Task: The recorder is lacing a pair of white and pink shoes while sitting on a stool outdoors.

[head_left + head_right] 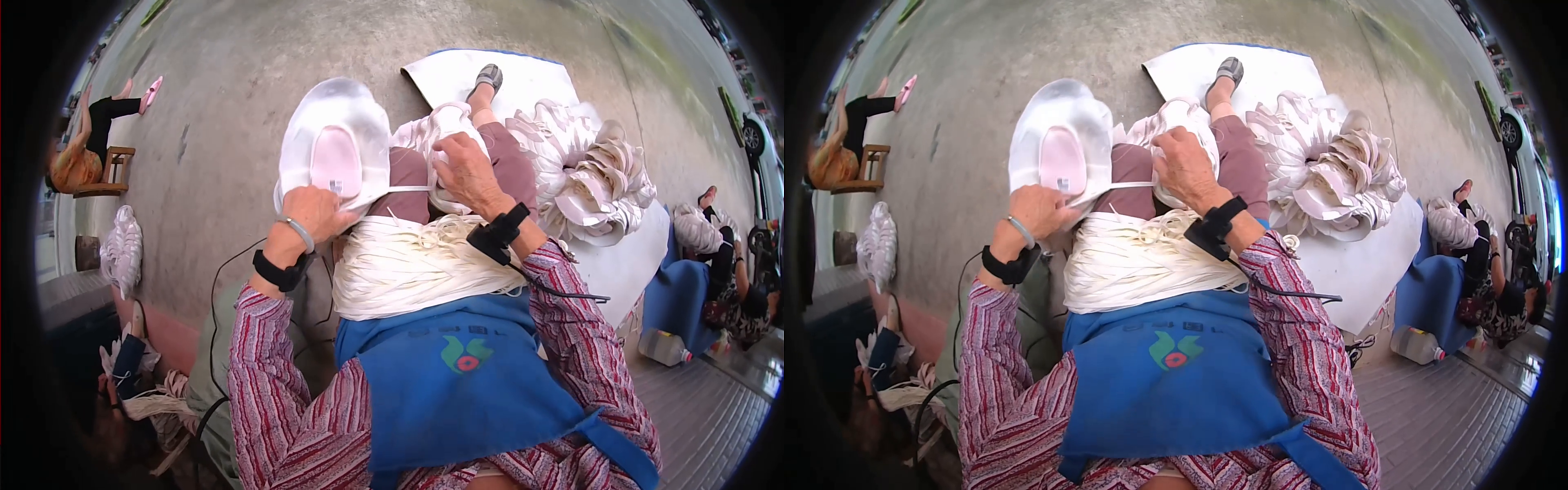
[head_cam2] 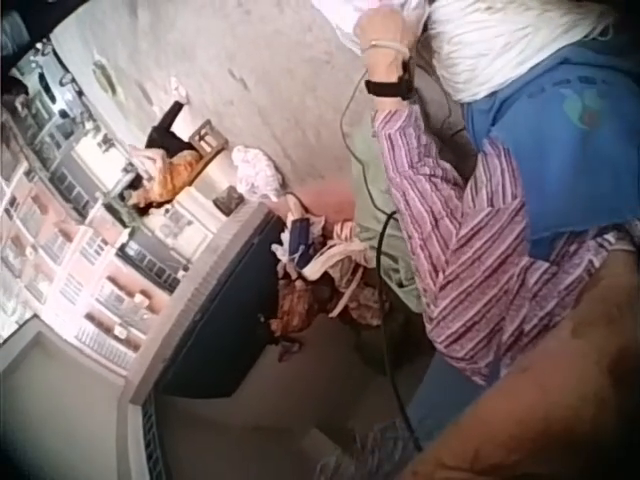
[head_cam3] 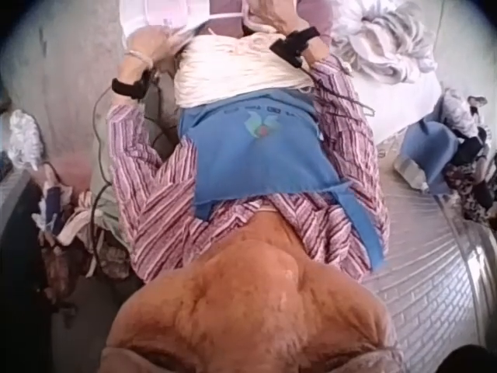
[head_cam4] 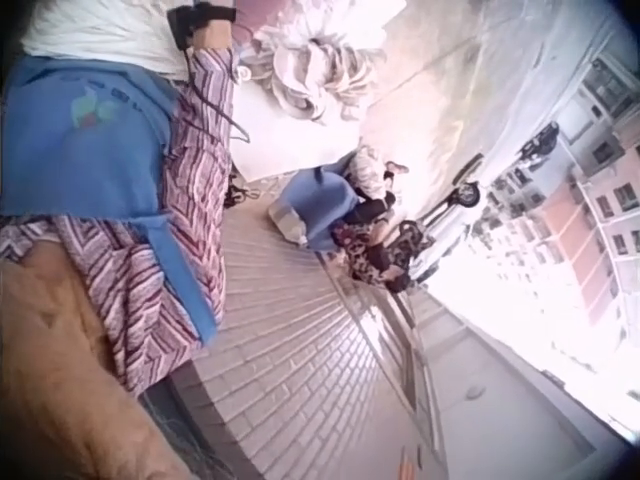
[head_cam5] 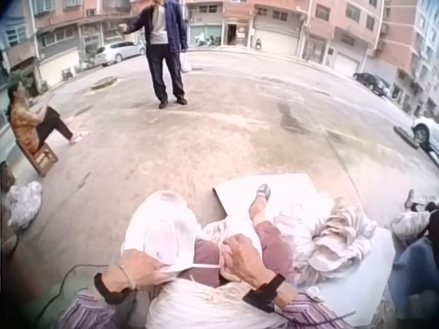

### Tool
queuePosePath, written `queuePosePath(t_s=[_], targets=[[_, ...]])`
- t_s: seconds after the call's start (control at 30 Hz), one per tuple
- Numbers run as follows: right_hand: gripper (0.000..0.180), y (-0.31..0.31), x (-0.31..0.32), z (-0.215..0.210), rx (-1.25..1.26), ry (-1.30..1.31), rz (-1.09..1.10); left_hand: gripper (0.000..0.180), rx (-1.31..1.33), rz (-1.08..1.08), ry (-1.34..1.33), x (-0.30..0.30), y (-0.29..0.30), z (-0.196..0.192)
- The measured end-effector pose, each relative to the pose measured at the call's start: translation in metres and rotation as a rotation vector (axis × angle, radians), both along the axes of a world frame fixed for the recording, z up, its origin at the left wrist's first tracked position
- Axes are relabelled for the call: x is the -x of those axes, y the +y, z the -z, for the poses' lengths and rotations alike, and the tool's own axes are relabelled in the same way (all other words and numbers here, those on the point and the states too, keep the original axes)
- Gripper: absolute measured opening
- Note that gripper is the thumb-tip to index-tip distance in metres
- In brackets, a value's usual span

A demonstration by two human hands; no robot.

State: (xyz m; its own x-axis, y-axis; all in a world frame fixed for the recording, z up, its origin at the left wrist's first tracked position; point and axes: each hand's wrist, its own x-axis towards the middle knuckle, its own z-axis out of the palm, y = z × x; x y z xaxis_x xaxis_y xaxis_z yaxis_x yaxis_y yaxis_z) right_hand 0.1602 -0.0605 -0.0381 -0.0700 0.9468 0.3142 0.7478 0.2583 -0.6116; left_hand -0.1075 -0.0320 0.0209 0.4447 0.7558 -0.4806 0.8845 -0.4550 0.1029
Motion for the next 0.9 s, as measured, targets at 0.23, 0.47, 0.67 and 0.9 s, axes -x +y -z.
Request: queuePosePath(t_s=[0.23,0.47,0.67,0.9], targets=[[0.015,-0.015,-0.032,0.017,0.191,0.129,0.022,0.050,0.198,0.025,-0.113,0.030,-0.019,0.020],[0.029,-0.005,-0.032,0.023,0.066,0.052,0.190,0.039,0.011,0.203,0.140,-0.017,0.010,-0.001],[0.034,-0.009,-0.047,0.032,0.286,0.095,0.236,0.033,0.109,0.119,-0.092,-0.067,0.026,-0.015],[0.034,-0.015,-0.042,0.037,0.411,0.024,0.099,0.064,0.262,0.051,-0.147,-0.127,0.046,0.016]])
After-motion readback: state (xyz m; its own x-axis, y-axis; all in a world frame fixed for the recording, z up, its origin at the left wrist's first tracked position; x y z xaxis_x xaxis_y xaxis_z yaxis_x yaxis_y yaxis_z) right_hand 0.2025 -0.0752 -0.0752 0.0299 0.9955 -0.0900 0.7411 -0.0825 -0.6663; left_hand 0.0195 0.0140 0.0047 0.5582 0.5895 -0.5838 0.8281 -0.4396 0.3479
